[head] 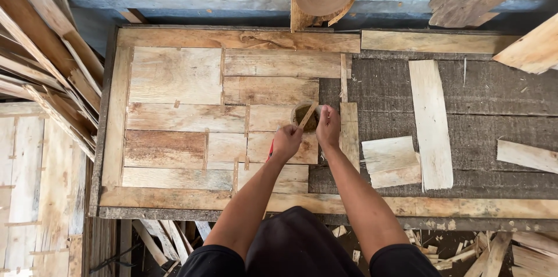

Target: Constructing or patching wooden paneling using a utility knife and small pieces of wood veneer.

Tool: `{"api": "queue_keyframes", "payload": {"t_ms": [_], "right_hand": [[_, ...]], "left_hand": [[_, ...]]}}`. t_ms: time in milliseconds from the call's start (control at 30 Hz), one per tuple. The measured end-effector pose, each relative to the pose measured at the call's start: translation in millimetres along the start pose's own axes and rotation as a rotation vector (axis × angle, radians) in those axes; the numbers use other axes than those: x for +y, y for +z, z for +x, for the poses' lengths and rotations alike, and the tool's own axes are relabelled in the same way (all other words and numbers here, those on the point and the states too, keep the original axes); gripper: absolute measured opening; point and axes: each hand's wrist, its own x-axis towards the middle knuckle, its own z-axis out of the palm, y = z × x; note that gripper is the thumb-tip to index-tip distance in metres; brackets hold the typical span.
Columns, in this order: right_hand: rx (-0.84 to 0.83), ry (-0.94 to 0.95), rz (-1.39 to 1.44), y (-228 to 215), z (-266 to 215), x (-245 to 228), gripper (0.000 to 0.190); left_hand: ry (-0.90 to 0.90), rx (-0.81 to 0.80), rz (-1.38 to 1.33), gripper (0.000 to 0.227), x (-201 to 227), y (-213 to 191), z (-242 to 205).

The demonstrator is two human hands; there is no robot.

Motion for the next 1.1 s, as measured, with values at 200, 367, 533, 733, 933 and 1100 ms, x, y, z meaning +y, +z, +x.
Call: {"api": "queue_keyframes", "payload": {"t_ms": [200, 367, 533, 733, 933, 1100], "right_hand": [[-0.079, -0.098, -0.181, -1.9, -2.2, -6.1, 0.078], [-0.180, 0.047, -0.340, -1.2, -1.2, -27.7, 0.095], [-0.171, 0.151, -0.427, 4.2, 1.8, -34.1, 0.100], [-0.129, 0.265, -0.431, 5.3, 2.8, -49.2, 0.097], [-0.126, 0.328, -0.454, 8.8, 0.2, -57.9, 0.087], [-0.124, 0.269, -0.474, 9.2, -0.6, -52.6, 0.083]], "left_hand": [[-0.160, 0.048, 0.242, 0.041, -17.8, 2.2, 5.8], [-0.191, 0.044, 0.242, 0.039, -14.4, 3.3, 8.3], [-0.166, 0.040, 0.252, 0.038, -25.3, 8.2, 15.5], [-0.085, -0.013, 0.253, 0.036, -29.4, 5.2, 11.8], [-0.008, -0.070, 0.261, 0.034, -26.1, -5.0, -11.0], [0.055, -0.073, 0.123, 0.029, -32.5, -17.4, -28.3]]}}
